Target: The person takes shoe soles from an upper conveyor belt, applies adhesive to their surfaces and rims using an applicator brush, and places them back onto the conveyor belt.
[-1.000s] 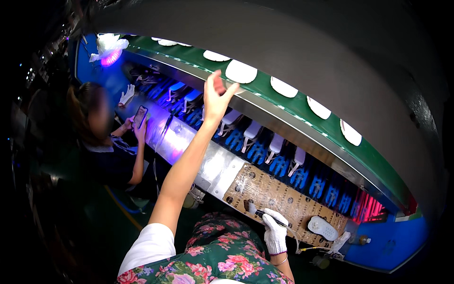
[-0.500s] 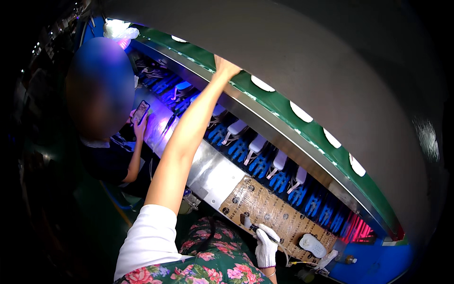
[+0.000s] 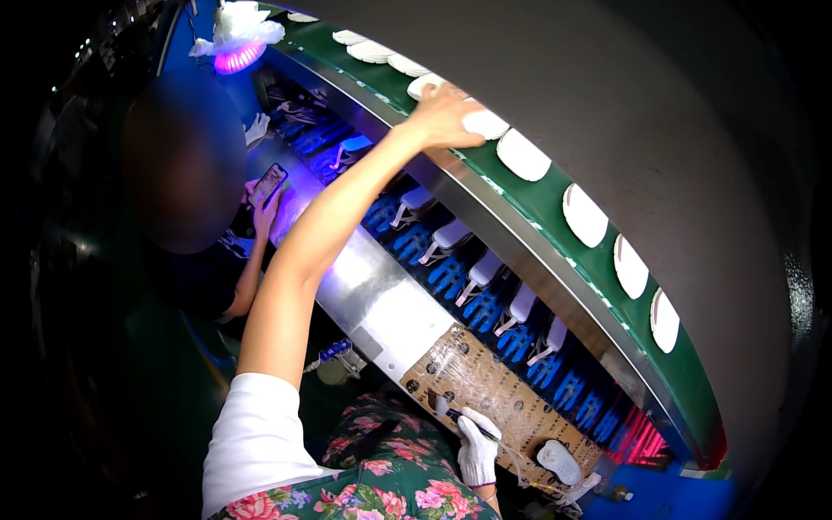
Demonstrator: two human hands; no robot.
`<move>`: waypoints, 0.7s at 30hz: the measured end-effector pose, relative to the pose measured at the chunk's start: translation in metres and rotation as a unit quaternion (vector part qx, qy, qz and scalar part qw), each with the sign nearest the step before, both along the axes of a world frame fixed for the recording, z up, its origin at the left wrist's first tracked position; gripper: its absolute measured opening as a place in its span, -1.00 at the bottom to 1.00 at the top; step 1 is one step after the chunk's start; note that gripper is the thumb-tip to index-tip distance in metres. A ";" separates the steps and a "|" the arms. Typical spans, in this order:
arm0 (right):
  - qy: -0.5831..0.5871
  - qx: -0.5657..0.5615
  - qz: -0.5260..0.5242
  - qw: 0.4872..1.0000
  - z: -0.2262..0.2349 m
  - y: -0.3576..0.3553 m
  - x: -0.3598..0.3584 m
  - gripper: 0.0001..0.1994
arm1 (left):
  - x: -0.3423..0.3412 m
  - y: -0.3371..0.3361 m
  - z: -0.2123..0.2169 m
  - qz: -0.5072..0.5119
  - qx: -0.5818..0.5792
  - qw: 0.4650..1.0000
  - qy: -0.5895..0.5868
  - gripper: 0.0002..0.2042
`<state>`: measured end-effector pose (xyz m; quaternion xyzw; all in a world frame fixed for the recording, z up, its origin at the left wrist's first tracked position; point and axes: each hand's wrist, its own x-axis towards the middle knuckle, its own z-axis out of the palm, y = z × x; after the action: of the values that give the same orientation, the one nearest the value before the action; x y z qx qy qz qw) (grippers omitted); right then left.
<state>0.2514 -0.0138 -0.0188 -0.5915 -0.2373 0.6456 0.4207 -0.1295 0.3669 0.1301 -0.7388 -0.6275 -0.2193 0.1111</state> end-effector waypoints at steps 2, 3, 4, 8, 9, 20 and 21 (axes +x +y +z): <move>-0.005 0.006 0.004 1.000 0.000 0.000 0.000 -0.77 | 0.013 0.006 -0.004 -0.020 -0.041 0.999 0.012 -0.42; -0.006 0.014 0.005 1.000 -0.002 0.002 -0.001 -0.77 | 0.018 0.010 -0.008 -0.029 -0.062 0.998 0.016 -0.43; -0.017 0.010 0.010 1.000 -0.004 0.002 0.000 -0.78 | 0.021 0.018 -0.007 0.021 -0.083 0.996 0.030 -0.44; -0.010 0.004 -0.010 1.000 -0.004 0.003 0.002 -0.78 | 0.020 0.032 -0.004 0.126 -0.116 0.985 0.034 -0.37; -0.019 -0.003 -0.003 1.000 -0.007 0.001 0.004 -0.78 | 0.020 0.035 -0.002 0.162 -0.125 0.979 0.026 -0.34; -0.049 -0.044 -0.012 0.998 -0.014 0.008 0.003 -0.77 | -0.085 0.082 -0.035 0.337 0.061 0.939 -0.029 -0.27; -0.051 -0.045 -0.010 0.998 -0.019 0.006 0.006 -0.77 | -0.088 0.082 -0.039 0.385 0.082 0.919 0.022 -0.28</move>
<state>0.2574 -0.0079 -0.0374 -0.6442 -0.2228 0.6205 0.3879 -0.2180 0.4490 0.0909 -0.4327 -0.8410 -0.1938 0.2606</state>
